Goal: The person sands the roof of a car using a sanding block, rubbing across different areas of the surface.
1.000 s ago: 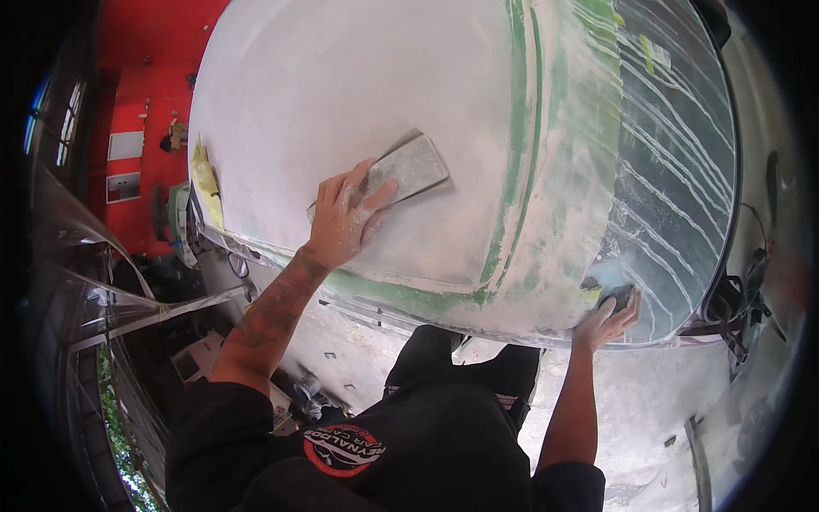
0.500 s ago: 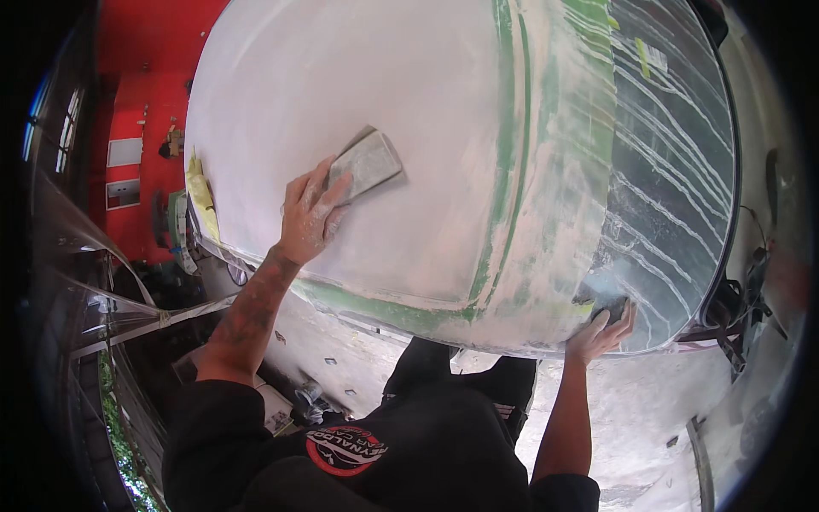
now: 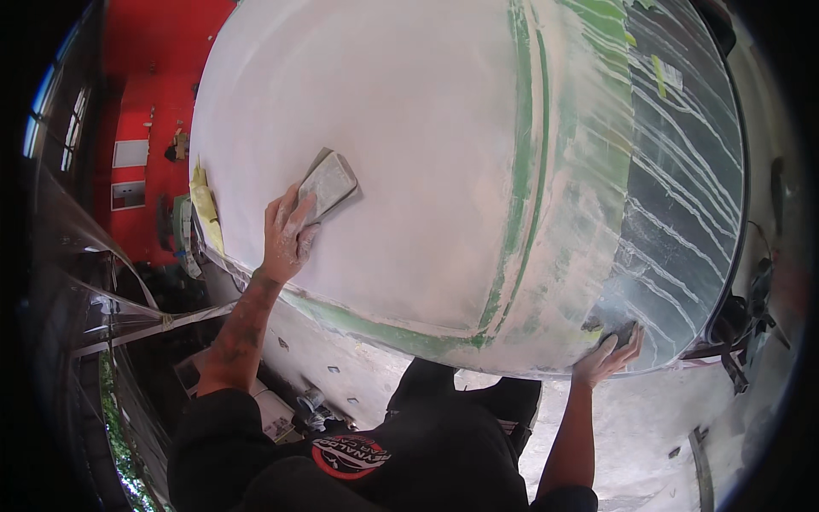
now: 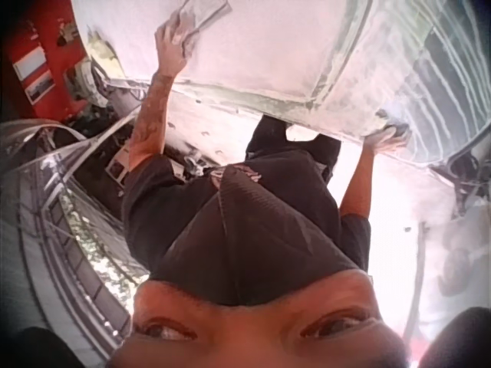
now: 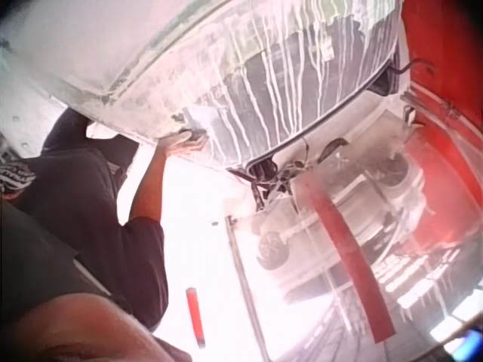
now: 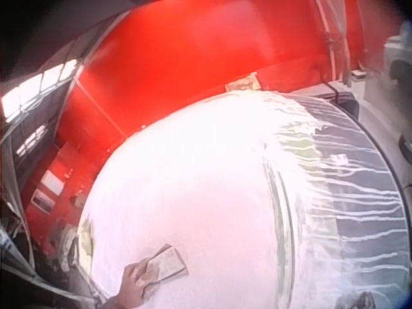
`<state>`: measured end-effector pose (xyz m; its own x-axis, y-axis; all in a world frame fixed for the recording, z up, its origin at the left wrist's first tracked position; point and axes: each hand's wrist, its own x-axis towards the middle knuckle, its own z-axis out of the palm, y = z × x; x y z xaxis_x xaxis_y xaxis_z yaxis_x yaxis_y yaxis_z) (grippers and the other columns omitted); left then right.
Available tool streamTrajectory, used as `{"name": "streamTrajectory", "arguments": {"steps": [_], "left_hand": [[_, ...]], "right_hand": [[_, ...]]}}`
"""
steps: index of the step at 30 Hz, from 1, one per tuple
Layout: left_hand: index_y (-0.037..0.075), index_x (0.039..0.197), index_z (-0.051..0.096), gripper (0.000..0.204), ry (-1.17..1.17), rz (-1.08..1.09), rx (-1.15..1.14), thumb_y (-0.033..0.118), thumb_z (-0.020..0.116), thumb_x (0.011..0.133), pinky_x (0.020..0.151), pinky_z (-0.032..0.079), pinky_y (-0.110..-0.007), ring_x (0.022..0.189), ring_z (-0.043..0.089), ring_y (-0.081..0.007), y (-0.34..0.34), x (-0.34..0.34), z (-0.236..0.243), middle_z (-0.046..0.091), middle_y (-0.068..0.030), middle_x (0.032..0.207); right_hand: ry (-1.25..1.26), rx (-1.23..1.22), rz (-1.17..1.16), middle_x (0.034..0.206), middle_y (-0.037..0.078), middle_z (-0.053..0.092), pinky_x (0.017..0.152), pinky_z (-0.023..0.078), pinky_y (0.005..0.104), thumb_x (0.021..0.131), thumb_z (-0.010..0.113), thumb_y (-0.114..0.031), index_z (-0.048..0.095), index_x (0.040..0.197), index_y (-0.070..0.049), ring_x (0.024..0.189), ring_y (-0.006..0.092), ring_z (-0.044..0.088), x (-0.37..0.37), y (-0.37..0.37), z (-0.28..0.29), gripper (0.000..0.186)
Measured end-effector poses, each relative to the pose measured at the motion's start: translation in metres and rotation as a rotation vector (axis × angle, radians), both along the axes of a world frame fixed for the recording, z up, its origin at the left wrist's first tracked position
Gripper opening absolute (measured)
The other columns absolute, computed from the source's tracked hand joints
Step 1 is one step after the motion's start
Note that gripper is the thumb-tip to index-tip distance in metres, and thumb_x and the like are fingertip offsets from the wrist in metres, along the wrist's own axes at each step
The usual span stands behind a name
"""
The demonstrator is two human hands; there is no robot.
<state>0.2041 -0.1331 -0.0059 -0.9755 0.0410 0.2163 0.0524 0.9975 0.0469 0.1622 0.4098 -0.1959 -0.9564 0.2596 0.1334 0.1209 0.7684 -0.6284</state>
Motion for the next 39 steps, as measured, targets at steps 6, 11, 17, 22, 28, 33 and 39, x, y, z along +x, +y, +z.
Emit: {"name": "streamTrajectory", "arguments": {"steps": [6, 11, 17, 22, 28, 33, 39], "left_hand": [[0.007, 0.134, 0.052, 0.038, 0.118, 0.247, -0.111, 0.015, 0.056, 0.097, 0.091, 0.043, -0.043, 0.103, 0.056, -0.0399, -0.165, -0.119, 0.038, 0.061, -0.0131, 0.126], [0.010, 0.136, 0.053, 0.046, 0.142, 0.201, -0.040, 0.012, 0.063, 0.091, 0.093, 0.043, -0.044, 0.106, 0.053, -0.0382, -0.097, -0.072, 0.008, 0.057, -0.0177, 0.131], [0.010, 0.139, 0.053, 0.053, 0.034, 0.109, -0.001, 0.006, 0.065, 0.087, 0.101, 0.040, -0.047, 0.114, 0.051, -0.0399, -0.078, -0.029, 0.005, 0.051, -0.0232, 0.139], [0.007, 0.140, 0.050, 0.044, 0.065, 0.248, -0.013, 0.012, 0.054, 0.097, 0.096, 0.043, -0.042, 0.102, 0.055, -0.0376, -0.177, -0.179, 0.043, 0.058, -0.0133, 0.133], [0.009, 0.141, 0.050, 0.052, 0.064, 0.033, -0.076, 0.005, 0.061, 0.090, 0.100, 0.041, -0.046, 0.113, 0.052, -0.0411, -0.075, -0.083, 0.006, 0.055, -0.0208, 0.134], [0.008, 0.142, 0.048, 0.055, 0.058, 0.003, -0.139, 0.004, 0.062, 0.089, 0.100, 0.040, -0.046, 0.114, 0.052, -0.0432, -0.106, -0.118, 0.011, 0.055, -0.0242, 0.133], [0.005, 0.137, 0.052, 0.041, 0.089, 0.240, -0.164, 0.010, 0.055, 0.096, 0.095, 0.041, -0.041, 0.111, 0.054, -0.0367, -0.152, -0.244, 0.045, 0.059, -0.0157, 0.130]], "right_hand": [[0.001, -0.124, 0.000, 0.142, 0.021, 0.040, 0.112, 0.029, 0.0489, 0.103, 0.040, -0.042, 0.042, 0.142, 0.001, 0.135, 0.0373, 0.036, 0.000, -0.016, -0.008, 0.058], [-0.011, -0.071, -0.003, 0.142, 0.021, 0.040, 0.111, 0.029, 0.0489, 0.103, 0.040, -0.041, 0.041, 0.141, 0.002, 0.135, 0.0363, 0.035, -0.002, -0.007, -0.005, 0.057], [0.013, -0.077, 0.009, 0.144, 0.021, 0.038, 0.111, 0.029, 0.0499, 0.103, 0.038, -0.041, 0.039, 0.143, 0.001, 0.136, 0.0367, 0.034, -0.001, -0.004, -0.004, 0.058], [0.002, -0.087, 0.023, 0.144, 0.022, 0.039, 0.111, 0.028, 0.0510, 0.104, 0.037, -0.043, 0.041, 0.141, 0.002, 0.135, 0.0378, 0.034, -0.001, -0.013, -0.010, 0.058], [0.010, -0.029, 0.010, 0.144, 0.020, 0.041, 0.113, 0.028, 0.0496, 0.103, 0.038, -0.046, 0.041, 0.142, 0.001, 0.136, 0.0363, 0.035, 0.000, -0.001, 0.001, 0.062], [-0.012, -0.006, 0.004, 0.145, 0.020, 0.040, 0.113, 0.028, 0.0502, 0.102, 0.039, -0.047, 0.041, 0.143, 0.001, 0.136, 0.0366, 0.035, 0.000, -0.004, -0.004, 0.063], [-0.033, -0.153, -0.007, 0.145, 0.021, 0.039, 0.113, 0.027, 0.0506, 0.102, 0.039, -0.049, 0.040, 0.143, 0.001, 0.137, 0.0364, 0.034, -0.001, -0.017, -0.001, 0.065]]}}
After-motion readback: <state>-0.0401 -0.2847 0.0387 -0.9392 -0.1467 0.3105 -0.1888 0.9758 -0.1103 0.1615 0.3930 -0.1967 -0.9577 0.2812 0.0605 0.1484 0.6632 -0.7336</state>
